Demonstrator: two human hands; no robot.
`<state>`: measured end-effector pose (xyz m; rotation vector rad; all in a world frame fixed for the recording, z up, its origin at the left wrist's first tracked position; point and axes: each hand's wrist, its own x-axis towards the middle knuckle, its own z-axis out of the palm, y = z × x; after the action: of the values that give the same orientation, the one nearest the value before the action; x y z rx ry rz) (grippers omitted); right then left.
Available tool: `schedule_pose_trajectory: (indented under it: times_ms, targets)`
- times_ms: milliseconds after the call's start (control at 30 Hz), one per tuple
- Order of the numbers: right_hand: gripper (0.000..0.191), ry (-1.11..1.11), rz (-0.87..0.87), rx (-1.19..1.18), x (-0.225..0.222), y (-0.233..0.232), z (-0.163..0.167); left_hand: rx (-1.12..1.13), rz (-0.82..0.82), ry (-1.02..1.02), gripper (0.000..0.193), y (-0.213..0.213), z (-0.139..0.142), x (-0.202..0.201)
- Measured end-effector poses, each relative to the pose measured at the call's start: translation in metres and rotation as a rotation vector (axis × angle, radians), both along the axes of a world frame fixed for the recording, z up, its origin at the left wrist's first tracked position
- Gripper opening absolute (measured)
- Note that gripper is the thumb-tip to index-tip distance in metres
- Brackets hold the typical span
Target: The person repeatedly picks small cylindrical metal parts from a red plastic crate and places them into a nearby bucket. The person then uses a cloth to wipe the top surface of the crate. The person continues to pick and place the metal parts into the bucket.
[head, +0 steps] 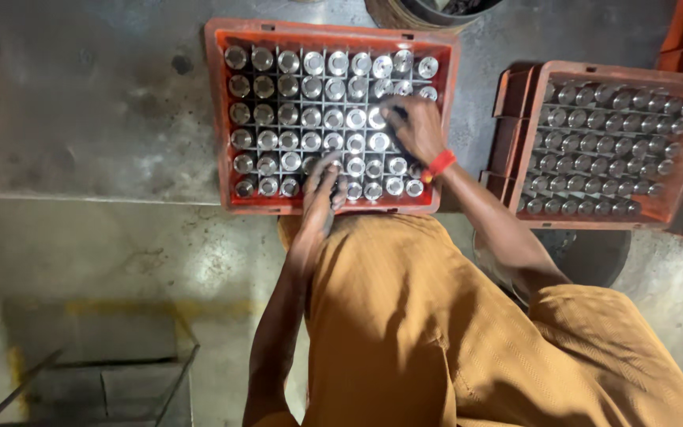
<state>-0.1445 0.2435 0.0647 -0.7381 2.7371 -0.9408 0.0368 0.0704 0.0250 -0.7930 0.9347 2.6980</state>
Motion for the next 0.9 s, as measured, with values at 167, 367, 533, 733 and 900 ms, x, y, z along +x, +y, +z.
schedule_pose_trajectory:
  times_ms: [167, 367, 533, 733, 900]
  targets:
    - [0.022, -0.579, -0.089, -0.334, 0.065, 0.000, 0.008, -0.007, -0.119, 0.077, 0.052, 0.005, 0.015, -0.012]
    - [0.015, -0.622, -0.170, -0.445, 0.087, 0.007, -0.004, 0.019, -0.025, 0.038, 0.047, 0.010, 0.000, -0.008]
    - [0.016, -0.190, -0.241, -0.355, 0.020, 0.020, -0.017, 0.273, 0.060, 0.084, 0.075, -0.011, 0.000, 0.000]
    - [0.012, 0.161, -0.026, -0.100, -0.038, 0.006, -0.033, 0.352, 0.164, 0.108, 0.076, -0.021, -0.002, 0.009]
    - [0.014, 0.167, 0.043, 0.002, -0.048, -0.008, -0.027, 0.347, 0.213, 0.110, 0.079, -0.022, -0.003, 0.010]
